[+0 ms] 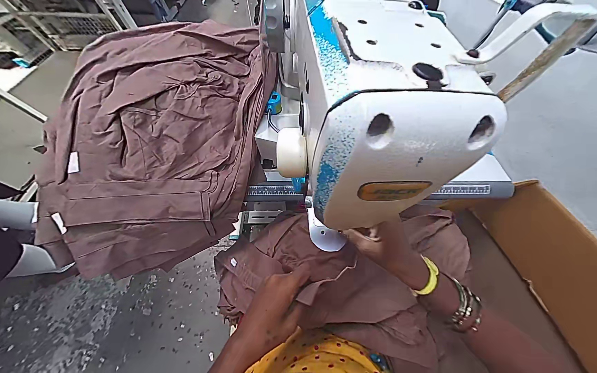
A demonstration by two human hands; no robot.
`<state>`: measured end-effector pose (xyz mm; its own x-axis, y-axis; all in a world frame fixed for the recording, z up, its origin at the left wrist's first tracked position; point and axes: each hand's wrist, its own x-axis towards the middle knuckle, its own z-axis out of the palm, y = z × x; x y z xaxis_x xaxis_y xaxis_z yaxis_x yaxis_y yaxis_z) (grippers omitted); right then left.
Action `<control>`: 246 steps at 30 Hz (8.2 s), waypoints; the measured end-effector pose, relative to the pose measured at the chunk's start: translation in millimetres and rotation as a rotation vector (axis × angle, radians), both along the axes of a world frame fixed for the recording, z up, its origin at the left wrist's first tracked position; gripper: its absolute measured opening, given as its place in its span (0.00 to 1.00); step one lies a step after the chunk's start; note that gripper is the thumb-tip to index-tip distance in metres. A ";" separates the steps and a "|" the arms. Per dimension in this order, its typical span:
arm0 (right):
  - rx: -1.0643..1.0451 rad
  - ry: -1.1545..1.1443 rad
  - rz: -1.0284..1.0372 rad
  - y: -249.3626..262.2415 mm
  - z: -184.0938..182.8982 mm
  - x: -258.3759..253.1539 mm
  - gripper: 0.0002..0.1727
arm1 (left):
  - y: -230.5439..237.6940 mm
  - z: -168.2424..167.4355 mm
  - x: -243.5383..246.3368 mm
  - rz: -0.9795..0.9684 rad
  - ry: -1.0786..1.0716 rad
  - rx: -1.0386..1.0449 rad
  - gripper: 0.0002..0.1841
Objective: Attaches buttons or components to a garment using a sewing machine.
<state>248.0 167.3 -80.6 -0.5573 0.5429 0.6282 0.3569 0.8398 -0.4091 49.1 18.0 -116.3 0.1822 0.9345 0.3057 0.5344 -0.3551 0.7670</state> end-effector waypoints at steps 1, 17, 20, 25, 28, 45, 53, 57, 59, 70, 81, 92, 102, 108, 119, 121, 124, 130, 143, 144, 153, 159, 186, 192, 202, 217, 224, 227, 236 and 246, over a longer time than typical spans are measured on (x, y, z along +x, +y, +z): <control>-0.200 0.057 0.007 -1.1 -0.3 0.4 0.14 | -1.8 -0.1 -5.5 0.001 -0.071 0.023 0.09; -0.810 -0.004 -0.024 4.2 0.6 6.1 0.29 | 18.3 7.4 7.6 0.109 -0.086 0.112 0.08; -0.861 -0.214 0.094 -1.8 4.0 33.5 0.29 | 23.8 16.5 -2.4 0.256 -0.249 -0.038 0.14; -0.823 -0.093 -0.095 4.3 6.8 24.1 0.13 | 52.1 29.8 -2.0 0.246 -0.501 -0.326 0.10; -0.751 -0.087 -0.144 17.7 8.7 20.8 0.12 | 66.7 33.2 1.8 0.283 -0.491 -0.331 0.11; -0.014 -0.178 -0.587 75.9 -19.4 58.7 0.07 | 66.4 24.3 7.3 0.333 -0.528 -0.402 0.17; 0.073 -0.294 -0.472 85.1 -30.8 59.7 0.05 | 63.4 21.1 10.5 0.356 -0.505 -0.377 0.19; -0.017 -0.181 -0.416 86.5 -27.9 72.6 0.07 | 64.7 20.7 11.2 0.352 -0.537 -0.378 0.19; -0.118 -0.108 -0.452 80.5 -22.8 73.2 0.08 | 65.7 19.9 12.3 0.354 -0.551 -0.374 0.19; 0.423 -0.116 0.040 0.9 8.7 0.9 0.13 | 21.7 19.0 14.3 -0.042 0.003 0.236 0.15; -0.542 -0.086 0.018 -2.6 6.2 22.4 0.18 | 14.0 22.1 -99.7 0.409 -0.568 -0.250 0.03; -0.612 -0.060 -0.059 8.4 7.6 6.2 0.18 | 22.6 -16.2 -101.0 0.485 -0.416 -0.274 0.05; -0.416 -0.094 -0.301 18.9 -11.1 54.4 0.15 | 50.1 9.8 -76.4 0.491 -0.009 -0.116 0.17; -0.153 -0.235 -0.575 49.8 -14.6 69.6 0.09 | 56.9 0.9 -32.2 0.476 0.544 0.275 0.15; 0.126 -0.244 -0.497 83.1 -36.1 61.2 0.09 | 65.5 6.2 14.2 0.455 -0.133 -0.297 0.34; 0.067 -0.150 -0.506 81.9 -35.8 65.8 0.10 | 67.1 4.4 14.1 0.455 -0.167 -0.291 0.34; -0.059 -0.012 -0.535 72.1 -26.9 70.4 0.09 | 70.4 2.2 11.8 0.438 -0.208 -0.293 0.33; -0.209 0.091 -0.481 44.4 10.3 49.8 0.09 | 76.8 11.5 7.9 0.447 -0.096 -0.348 0.24; -0.210 -0.072 0.165 -12.9 4.6 4.9 0.20 | 19.4 27.6 -14.5 0.124 -0.078 -0.005 0.20; -0.312 -0.056 0.212 -17.1 1.6 8.9 0.21 | 18.1 29.8 -25.6 0.206 -0.128 -0.014 0.20; -0.583 -0.064 -0.215 -1.3 1.6 -9.5 0.24 | 21.3 5.5 -104.9 0.569 0.029 -0.168 0.19; -0.665 -0.024 -0.128 2.3 3.2 -3.1 0.19 | 31.5 -16.7 -97.8 0.565 0.029 -0.212 0.19; 0.073 -0.275 -0.484 77.0 -29.9 51.1 0.09 | 74.6 6.4 6.5 0.363 -0.242 -0.294 0.32; -0.270 0.001 -0.505 62.9 -17.1 66.4 0.09 | 76.6 0.1 11.9 0.387 -0.389 -0.239 0.32; 0.028 -0.007 -0.313 25.0 19.6 35.7 0.09 | 61.4 10.4 7.2 0.351 -0.095 -0.072 0.17; -0.448 -0.007 -0.043 -6.9 -0.1 6.4 0.19 | 15.3 12.8 -80.0 0.583 -0.059 -0.099 0.19; -0.653 -0.016 -0.111 4.5 7.0 -3.4 0.17 | 17.5 -5.9 -85.9 0.649 -0.062 -0.173 0.17; -0.660 -0.002 -0.101 10.0 7.5 15.8 0.12 | 26.8 2.5 -76.4 0.627 -0.046 -0.140 0.17; -0.356 -0.389 -0.616 43.0 -19.7 107.6 0.22 | 43.8 -6.2 -63.6 0.589 0.321 0.031 0.28; 0.100 -0.272 -0.534 72.8 -20.2 48.5 0.11 | 73.3 6.9 1.1 0.319 -0.202 -0.286 0.31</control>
<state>296.5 240.1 -100.7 -0.3718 0.7371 0.5643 0.8202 0.5455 -0.1722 50.2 91.4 -109.4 -0.1640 0.9861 0.0281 0.4122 0.0426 0.9101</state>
